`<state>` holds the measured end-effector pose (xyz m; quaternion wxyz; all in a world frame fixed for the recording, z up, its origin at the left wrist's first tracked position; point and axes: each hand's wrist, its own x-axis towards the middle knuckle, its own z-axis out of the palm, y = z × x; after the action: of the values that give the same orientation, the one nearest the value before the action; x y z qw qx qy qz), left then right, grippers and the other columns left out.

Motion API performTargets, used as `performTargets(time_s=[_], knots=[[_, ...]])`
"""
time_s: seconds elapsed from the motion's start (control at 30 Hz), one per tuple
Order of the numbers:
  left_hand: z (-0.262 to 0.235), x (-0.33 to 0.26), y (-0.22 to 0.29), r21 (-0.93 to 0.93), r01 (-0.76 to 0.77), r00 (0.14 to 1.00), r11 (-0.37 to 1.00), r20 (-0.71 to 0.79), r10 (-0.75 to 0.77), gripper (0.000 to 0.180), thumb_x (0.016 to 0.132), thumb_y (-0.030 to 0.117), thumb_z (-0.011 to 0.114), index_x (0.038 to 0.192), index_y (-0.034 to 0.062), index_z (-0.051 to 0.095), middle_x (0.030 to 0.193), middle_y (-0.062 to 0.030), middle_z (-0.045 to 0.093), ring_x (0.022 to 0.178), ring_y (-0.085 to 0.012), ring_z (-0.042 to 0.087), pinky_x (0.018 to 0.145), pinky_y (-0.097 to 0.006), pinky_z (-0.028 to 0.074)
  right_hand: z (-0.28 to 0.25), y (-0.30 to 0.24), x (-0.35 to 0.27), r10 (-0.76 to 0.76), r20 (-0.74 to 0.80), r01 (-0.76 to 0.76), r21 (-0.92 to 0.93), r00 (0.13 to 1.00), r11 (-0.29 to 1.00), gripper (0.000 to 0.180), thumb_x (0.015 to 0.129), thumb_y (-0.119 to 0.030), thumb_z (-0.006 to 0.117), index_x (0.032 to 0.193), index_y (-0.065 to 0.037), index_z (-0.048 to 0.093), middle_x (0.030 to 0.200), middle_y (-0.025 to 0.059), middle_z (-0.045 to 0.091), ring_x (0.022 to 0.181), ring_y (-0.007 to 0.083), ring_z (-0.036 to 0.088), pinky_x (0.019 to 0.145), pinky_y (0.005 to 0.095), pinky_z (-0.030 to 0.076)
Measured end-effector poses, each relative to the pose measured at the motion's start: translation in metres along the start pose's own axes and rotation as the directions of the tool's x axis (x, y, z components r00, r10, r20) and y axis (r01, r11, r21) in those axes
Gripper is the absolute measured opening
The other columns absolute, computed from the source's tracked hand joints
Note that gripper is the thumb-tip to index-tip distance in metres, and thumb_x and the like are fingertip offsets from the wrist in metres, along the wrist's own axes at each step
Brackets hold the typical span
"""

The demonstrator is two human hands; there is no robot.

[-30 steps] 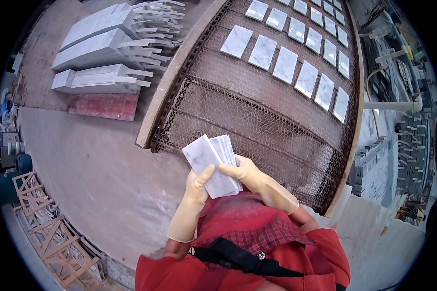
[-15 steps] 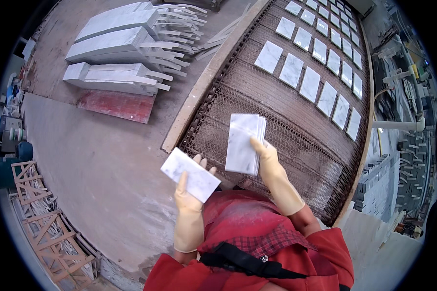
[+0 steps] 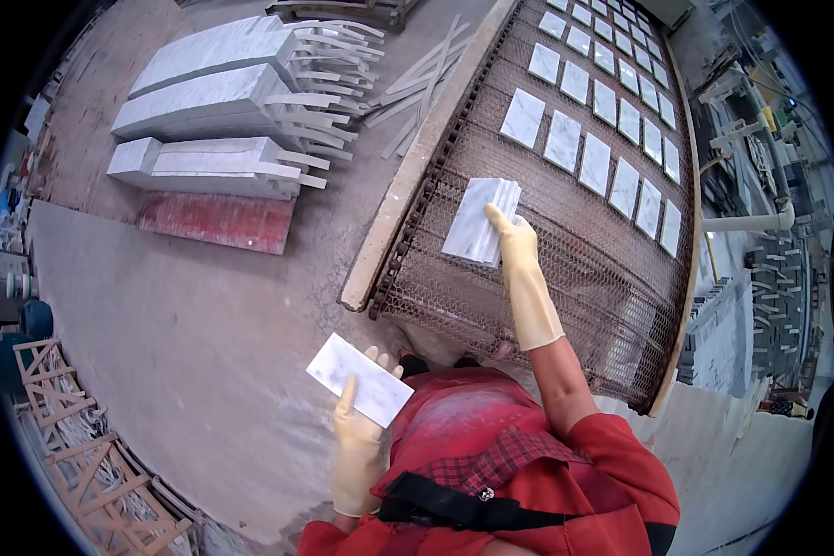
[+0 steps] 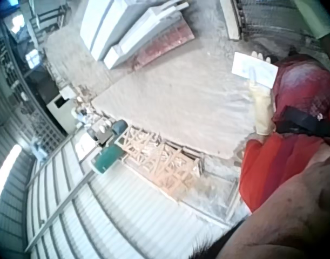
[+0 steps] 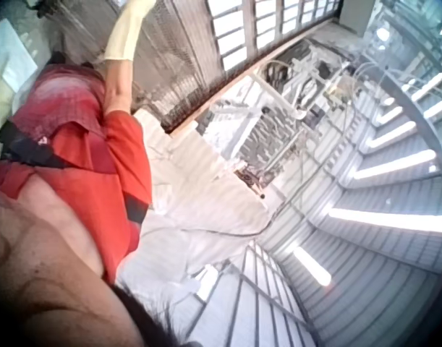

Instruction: The person picks up small white rectangular tiles from a stack and places them one by one onto a moving conveyor belt. The person repeats this process, continuously loading tiles onto the belt in a neat row.

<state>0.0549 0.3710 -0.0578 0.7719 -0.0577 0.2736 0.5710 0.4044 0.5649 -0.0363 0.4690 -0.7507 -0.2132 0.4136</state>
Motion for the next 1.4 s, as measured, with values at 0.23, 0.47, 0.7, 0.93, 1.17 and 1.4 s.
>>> performTargets(time_s=[0.23, 0.47, 0.7, 0.93, 1.17, 1.4], knots=[[-0.02, 0.0, 0.025, 0.034, 0.017, 0.997, 0.999, 0.079, -0.02, 0.071, 0.104, 0.019, 0.065, 0.167, 0.0094, 0.032, 0.165, -0.0194, 0.046, 0.151, -0.0386, 0.045, 0.125, -0.07, 0.034, 0.006, -0.015, -0.014, 0.001, 0.091, -0.016, 0.164, 0.996, 0.986, 0.055, 0.099, -0.039, 0.079, 0.132, 0.003, 0.067, 0.118, 0.0131, 0.077, 0.104, 0.0215, 0.074, 0.095, 0.0373, 0.057], [-0.029, -0.011, 0.036, 0.06, -0.078, 0.993, 0.995, 0.095, 0.072, 0.07, 0.104, 0.018, 0.064, 0.166, 0.0071, 0.033, 0.164, -0.0203, 0.047, 0.152, -0.0383, 0.044, 0.125, -0.069, 0.036, -0.002, 0.006, 0.015, -0.095, 0.072, 0.081, 0.185, 0.993, 0.979, 0.052, 0.1, -0.03, 0.079, 0.133, 0.006, 0.065, 0.121, 0.0156, 0.076, 0.102, 0.0245, 0.076, 0.092, 0.0379, 0.06], [-0.056, -0.06, 0.012, 0.015, -0.194, 0.977, 0.981, -0.083, 0.194, 0.069, 0.105, 0.021, 0.063, 0.166, 0.0069, 0.034, 0.167, -0.0153, 0.046, 0.154, -0.0354, 0.042, 0.125, -0.068, 0.036, -0.049, -0.008, -0.003, -0.092, 0.065, 0.074, 0.238, 0.994, 0.968, 0.053, 0.099, -0.029, 0.079, 0.133, 0.008, 0.065, 0.123, 0.0187, 0.075, 0.105, 0.027, 0.075, 0.095, 0.0389, 0.059], [-0.032, -0.08, -0.039, 0.015, -0.188, 0.976, 0.982, -0.113, 0.189, 0.072, 0.105, 0.023, 0.062, 0.167, 0.0043, 0.031, 0.167, -0.017, 0.046, 0.154, -0.0373, 0.042, 0.125, -0.068, 0.036, -0.084, 0.016, 0.017, -0.122, 0.046, 0.118, 0.074, 0.992, 0.99, 0.049, 0.101, -0.029, 0.078, 0.131, 0.007, 0.067, 0.119, 0.0158, 0.076, 0.102, 0.0242, 0.075, 0.091, 0.0373, 0.059], [0.008, -0.075, -0.081, 0.044, -0.141, 0.989, 0.989, -0.032, 0.142, 0.069, 0.107, 0.02, 0.056, 0.167, 0.0004, 0.028, 0.17, -0.0198, 0.039, 0.157, -0.0381, 0.038, 0.128, -0.067, 0.033, -0.092, 0.039, 0.029, -0.133, 0.026, 0.129, 0.122, 0.991, 0.984, 0.051, 0.101, -0.034, 0.078, 0.132, 0.006, 0.07, 0.12, 0.0139, 0.077, 0.103, 0.0218, 0.074, 0.092, 0.036, 0.057], [0.006, -0.084, -0.116, 0.036, -0.098, 0.995, 0.994, -0.016, 0.099, 0.071, 0.107, 0.019, 0.058, 0.167, 0.0015, 0.027, 0.169, -0.0199, 0.041, 0.156, -0.0376, 0.04, 0.128, -0.066, 0.033, -0.126, 0.036, 0.008, -0.097, -0.011, 0.097, 0.168, 0.995, 0.981, 0.053, 0.099, -0.042, 0.078, 0.128, 0.003, 0.074, 0.117, 0.0124, 0.078, 0.103, 0.0202, 0.073, 0.094, 0.0353, 0.055]])
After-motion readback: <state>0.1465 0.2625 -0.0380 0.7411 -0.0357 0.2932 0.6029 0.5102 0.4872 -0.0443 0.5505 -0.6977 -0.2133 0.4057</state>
